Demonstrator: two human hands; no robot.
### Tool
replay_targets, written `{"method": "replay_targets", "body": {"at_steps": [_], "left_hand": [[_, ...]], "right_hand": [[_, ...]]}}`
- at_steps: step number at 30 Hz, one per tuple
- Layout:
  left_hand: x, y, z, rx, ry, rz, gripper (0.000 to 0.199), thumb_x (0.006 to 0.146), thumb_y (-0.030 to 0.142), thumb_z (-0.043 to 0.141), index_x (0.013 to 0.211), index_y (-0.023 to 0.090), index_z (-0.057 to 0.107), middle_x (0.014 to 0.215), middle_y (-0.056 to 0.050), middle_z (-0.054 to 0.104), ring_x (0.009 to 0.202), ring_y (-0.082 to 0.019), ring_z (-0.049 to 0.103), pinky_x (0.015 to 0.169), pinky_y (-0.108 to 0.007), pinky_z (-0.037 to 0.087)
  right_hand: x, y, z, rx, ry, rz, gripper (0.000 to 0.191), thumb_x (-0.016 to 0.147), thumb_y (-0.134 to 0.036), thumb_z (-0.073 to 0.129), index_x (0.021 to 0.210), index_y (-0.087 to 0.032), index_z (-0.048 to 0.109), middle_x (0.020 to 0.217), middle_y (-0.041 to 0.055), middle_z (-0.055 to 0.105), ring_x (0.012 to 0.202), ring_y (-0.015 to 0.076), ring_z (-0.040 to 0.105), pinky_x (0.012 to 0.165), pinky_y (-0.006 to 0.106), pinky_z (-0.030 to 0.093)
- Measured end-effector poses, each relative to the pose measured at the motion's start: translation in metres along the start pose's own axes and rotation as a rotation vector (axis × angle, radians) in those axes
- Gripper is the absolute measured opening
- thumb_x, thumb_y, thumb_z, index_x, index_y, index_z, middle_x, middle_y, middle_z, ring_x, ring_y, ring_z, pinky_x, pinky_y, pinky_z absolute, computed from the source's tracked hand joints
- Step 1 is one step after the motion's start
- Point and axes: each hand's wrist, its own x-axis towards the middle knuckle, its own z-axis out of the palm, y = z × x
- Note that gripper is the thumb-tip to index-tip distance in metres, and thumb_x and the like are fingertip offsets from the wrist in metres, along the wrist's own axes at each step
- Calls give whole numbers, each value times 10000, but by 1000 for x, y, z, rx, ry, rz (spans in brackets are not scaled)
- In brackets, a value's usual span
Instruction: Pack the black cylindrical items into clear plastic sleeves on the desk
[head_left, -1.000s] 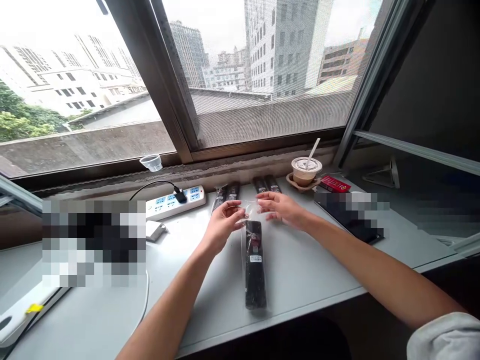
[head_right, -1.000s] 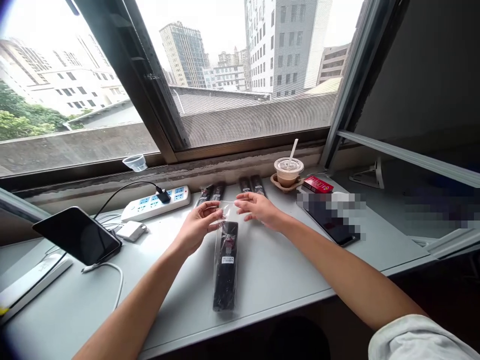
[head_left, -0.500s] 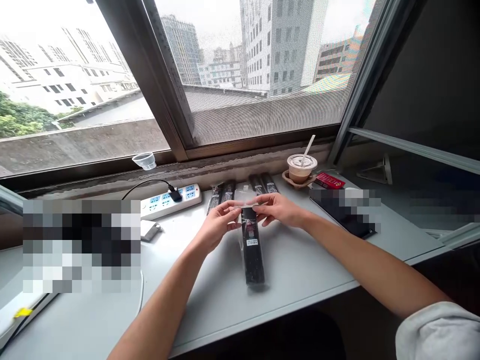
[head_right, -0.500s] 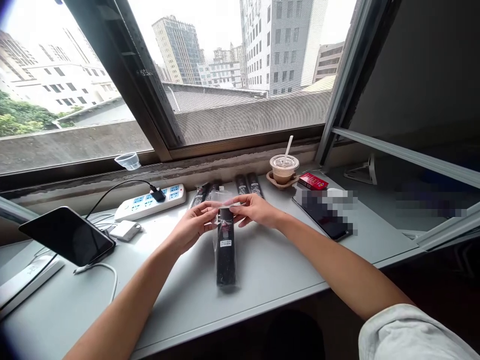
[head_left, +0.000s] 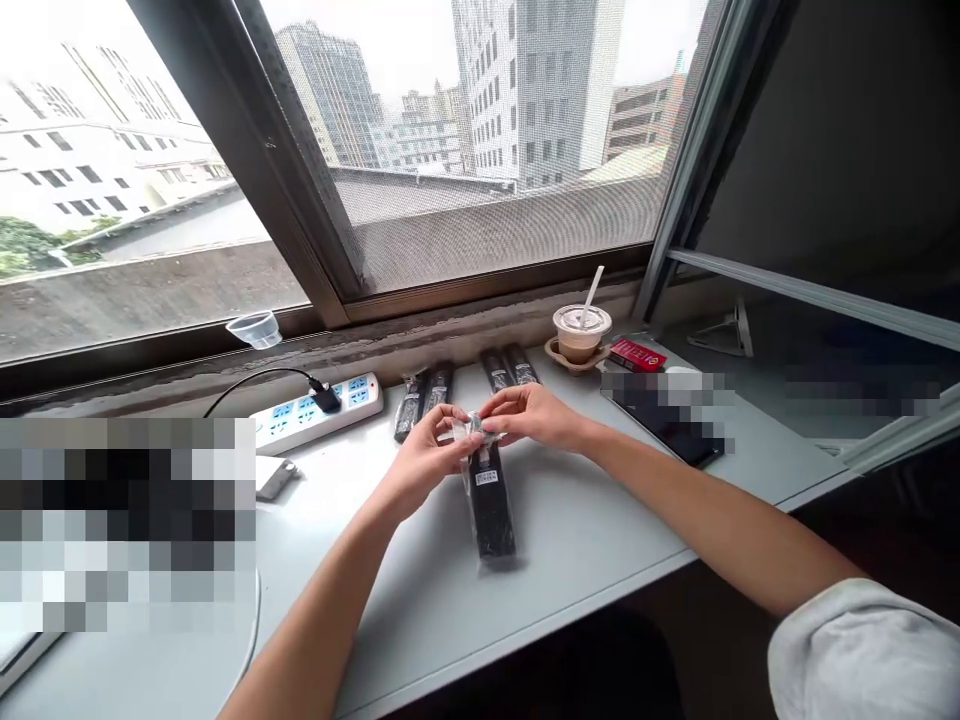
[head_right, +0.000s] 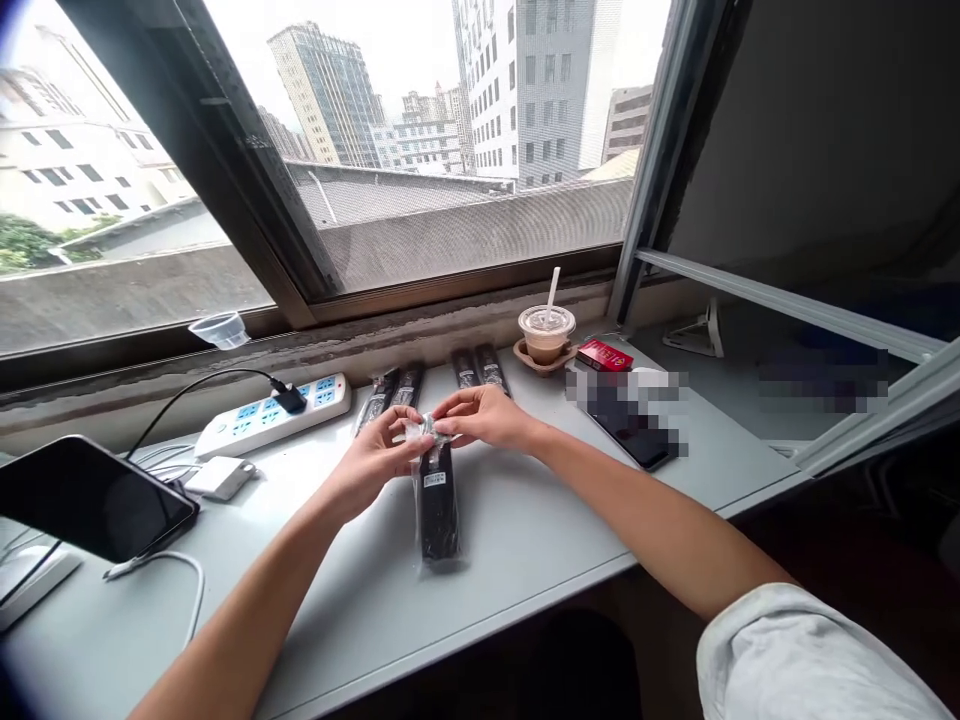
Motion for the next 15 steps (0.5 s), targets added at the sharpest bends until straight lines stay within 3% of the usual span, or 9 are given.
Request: {"method": "replay_targets", "body": {"at_steps": [5, 8, 10, 13, 15], "left_hand": [[5, -9, -5, 149, 132, 84, 476, 791, 459, 830, 1150, 205, 648, 1041, -51, 687, 822, -159, 688, 698, -261, 538], [18, -12, -9, 386, 315, 89, 413, 844, 437, 745, 1154, 166, 712, 935, -69, 740, 781, -174, 698, 697, -268, 537], [34, -10, -12, 464, 377, 79, 377, 849, 387, 724, 1148, 159, 739, 885, -68, 756, 782, -187, 705, 704, -274, 536], [67, -2, -13, 583, 446, 87, 323, 825, 321, 730, 1107, 167, 766, 907, -79, 771, 839, -223, 718, 777, -311, 544], [90, 3, -10, 677, 504, 110, 292, 829, 288, 725, 1090, 166, 768, 969, -102, 771, 948, -254, 717, 887, -345, 534]], "right_hand": [[4, 7, 1, -33, 53, -64, 330, 825, -391, 815, 1055, -160, 767, 954, 83, 773, 895, 213, 743, 781, 338, 639], [9, 11, -6, -93, 203, -89, 296, 850, -353, 781, 1087, -182, 731, 1096, 106, 754, 900, 217, 741, 697, 310, 623], [12, 12, -11, -211, 267, -130, 247, 879, -344, 739, 1063, -180, 725, 1053, 99, 753, 877, 211, 725, 648, 280, 584], [10, 13, -12, -401, 212, -241, 192, 925, -331, 672, 1004, -169, 738, 868, 57, 746, 781, 183, 686, 663, 273, 534], [7, 14, -9, -453, 111, -304, 168, 936, -296, 644, 981, -169, 744, 868, 46, 754, 772, 173, 677, 704, 275, 524]]}}
